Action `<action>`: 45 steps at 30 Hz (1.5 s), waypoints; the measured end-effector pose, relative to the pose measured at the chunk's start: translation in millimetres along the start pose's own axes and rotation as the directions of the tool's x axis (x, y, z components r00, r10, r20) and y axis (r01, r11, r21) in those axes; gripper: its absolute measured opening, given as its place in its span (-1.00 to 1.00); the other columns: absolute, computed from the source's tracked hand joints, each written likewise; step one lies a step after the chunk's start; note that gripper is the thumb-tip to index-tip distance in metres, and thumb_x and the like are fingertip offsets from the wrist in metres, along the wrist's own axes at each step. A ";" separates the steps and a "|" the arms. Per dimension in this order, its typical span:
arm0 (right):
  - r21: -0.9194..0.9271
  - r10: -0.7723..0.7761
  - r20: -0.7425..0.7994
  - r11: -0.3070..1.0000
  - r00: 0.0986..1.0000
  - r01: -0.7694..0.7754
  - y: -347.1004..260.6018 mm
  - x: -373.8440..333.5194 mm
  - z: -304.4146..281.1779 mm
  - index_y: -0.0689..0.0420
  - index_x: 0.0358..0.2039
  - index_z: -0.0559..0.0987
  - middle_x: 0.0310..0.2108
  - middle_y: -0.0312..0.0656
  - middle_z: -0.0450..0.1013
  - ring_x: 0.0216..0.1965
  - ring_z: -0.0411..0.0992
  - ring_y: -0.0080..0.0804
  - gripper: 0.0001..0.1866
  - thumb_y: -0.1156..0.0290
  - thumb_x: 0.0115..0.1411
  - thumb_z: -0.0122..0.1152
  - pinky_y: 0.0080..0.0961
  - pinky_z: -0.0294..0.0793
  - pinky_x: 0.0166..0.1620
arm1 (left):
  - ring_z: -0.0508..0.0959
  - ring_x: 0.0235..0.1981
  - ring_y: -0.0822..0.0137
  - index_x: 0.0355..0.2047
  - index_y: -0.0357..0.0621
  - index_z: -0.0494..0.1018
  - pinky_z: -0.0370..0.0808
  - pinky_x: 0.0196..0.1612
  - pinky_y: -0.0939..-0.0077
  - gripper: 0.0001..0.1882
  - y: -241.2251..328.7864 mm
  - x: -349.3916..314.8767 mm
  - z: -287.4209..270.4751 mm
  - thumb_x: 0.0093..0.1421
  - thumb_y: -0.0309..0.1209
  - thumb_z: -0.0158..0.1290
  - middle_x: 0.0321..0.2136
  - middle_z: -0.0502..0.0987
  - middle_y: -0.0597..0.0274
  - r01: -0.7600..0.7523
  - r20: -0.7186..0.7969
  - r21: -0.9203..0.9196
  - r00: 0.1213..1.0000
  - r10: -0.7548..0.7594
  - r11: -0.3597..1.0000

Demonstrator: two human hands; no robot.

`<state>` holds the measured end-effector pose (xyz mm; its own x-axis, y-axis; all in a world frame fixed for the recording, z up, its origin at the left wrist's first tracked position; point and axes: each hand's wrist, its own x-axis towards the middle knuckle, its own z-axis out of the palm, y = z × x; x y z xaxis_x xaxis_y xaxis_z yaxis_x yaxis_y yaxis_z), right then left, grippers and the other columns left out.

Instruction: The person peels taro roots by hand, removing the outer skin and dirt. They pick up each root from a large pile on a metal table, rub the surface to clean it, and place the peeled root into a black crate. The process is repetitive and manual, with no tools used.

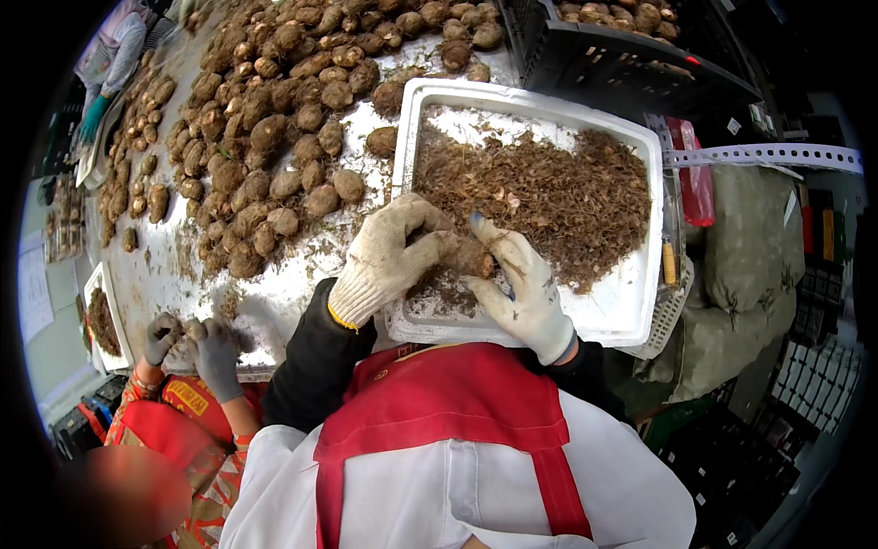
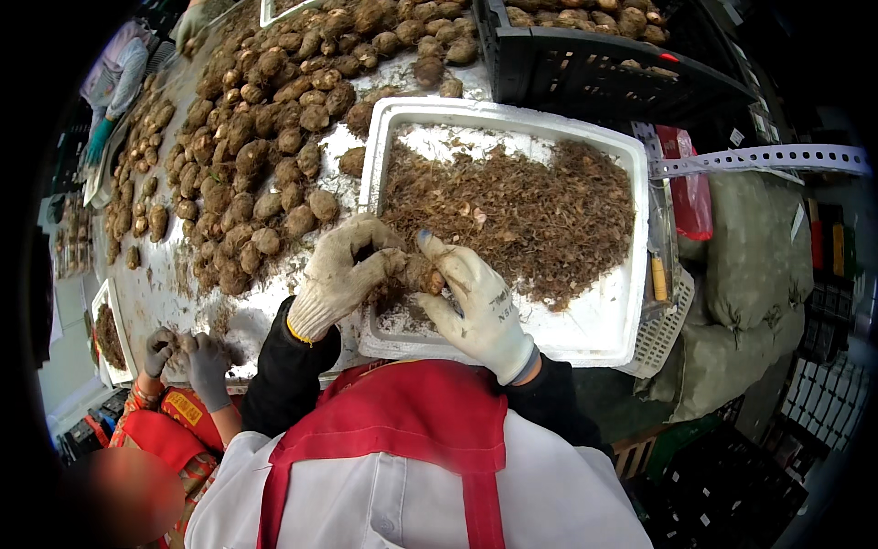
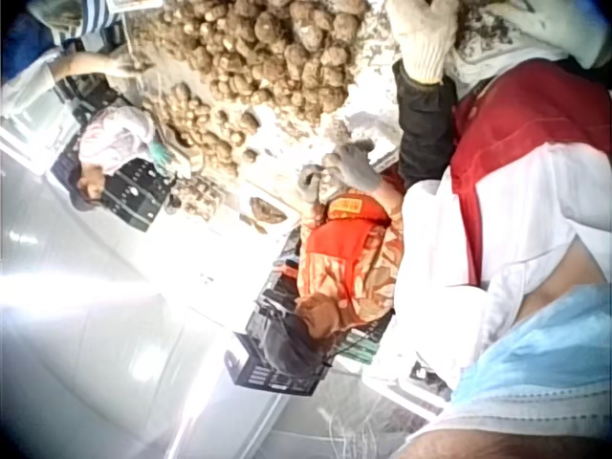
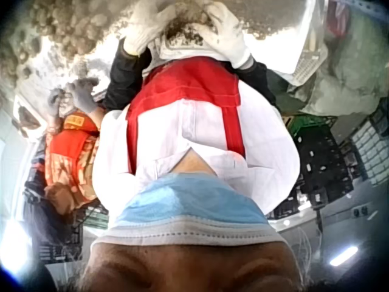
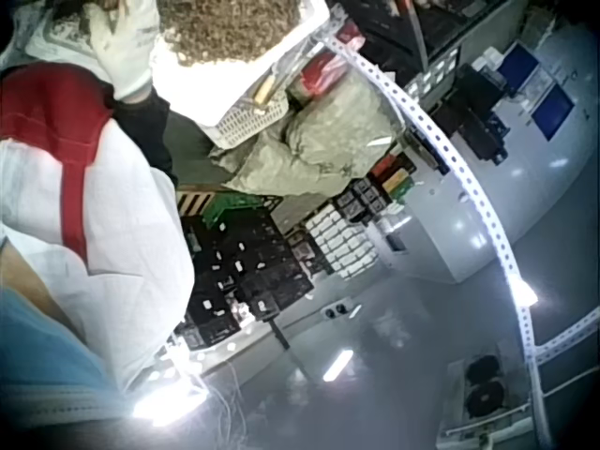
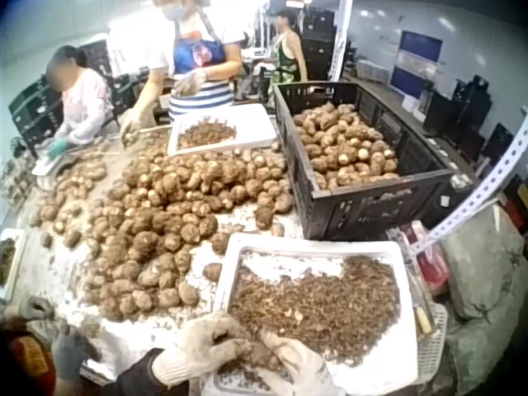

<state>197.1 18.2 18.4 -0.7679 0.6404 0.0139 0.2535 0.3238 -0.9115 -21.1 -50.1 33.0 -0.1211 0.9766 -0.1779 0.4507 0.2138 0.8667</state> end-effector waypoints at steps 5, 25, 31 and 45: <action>0.432 0.179 -0.037 0.890 0.983 -0.146 3.2 -6.9 -0.6 0.36 0.27 0.37 0.16 0.01 0.42 0.12 0.45 -0.28 -0.43 0.35 0.33 0.18 -0.40 0.43 0.16 | 0.59 -0.30 0.27 -0.09 -0.32 0.54 0.55 -0.19 0.39 -0.75 -38.8 5.0 11.6 0.34 -0.41 0.05 -0.27 0.58 0.08 0.130 -0.277 0.160 0.957 -0.082 0.979; 0.755 0.379 0.091 0.577 0.921 -0.312 2.7 -0.7 -1.7 0.36 0.22 0.40 0.03 -0.11 0.51 -0.09 0.52 -0.47 -0.53 0.31 0.43 0.04 -0.50 0.54 -0.04 | 0.52 -0.33 0.55 0.07 -0.34 0.51 0.49 -0.26 0.60 -0.64 13.5 -9.0 21.2 0.29 -0.45 0.05 -0.31 0.60 0.22 0.137 -0.017 -0.445 0.987 -0.161 0.885; 0.664 0.392 0.015 0.684 0.920 -0.303 -3.0 4.8 3.3 0.36 0.21 0.42 -0.01 -0.13 0.52 -0.13 0.53 -0.42 -0.50 0.29 0.38 0.09 -0.51 0.53 -0.03 | 0.51 -0.02 0.39 0.22 -0.36 0.34 0.46 0.03 0.54 -0.48 -32.6 -3.0 46.3 0.39 -0.26 0.06 0.00 0.55 0.09 0.097 -0.005 -0.624 0.992 -0.128 0.775; -0.049 0.056 -0.195 0.997 0.979 -0.066 3.9 19.8 -1.6 0.33 0.13 0.45 0.04 0.03 0.46 0.04 0.46 -0.12 -0.52 0.46 0.21 0.27 -0.31 0.45 0.13 | 0.59 -0.32 0.23 -0.35 -0.36 0.45 0.71 -0.27 0.46 -0.82 -78.5 6.9 -104.6 0.20 -0.50 0.21 -0.31 0.51 -0.03 -0.414 -0.254 -0.813 0.885 -0.391 -0.410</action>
<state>183.8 33.3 15.7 -0.6229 0.7811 0.0432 0.3324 0.3142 -0.8892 -149.9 -62.7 12.4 -0.5076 0.7741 -0.3782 -0.8534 -0.5122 0.0971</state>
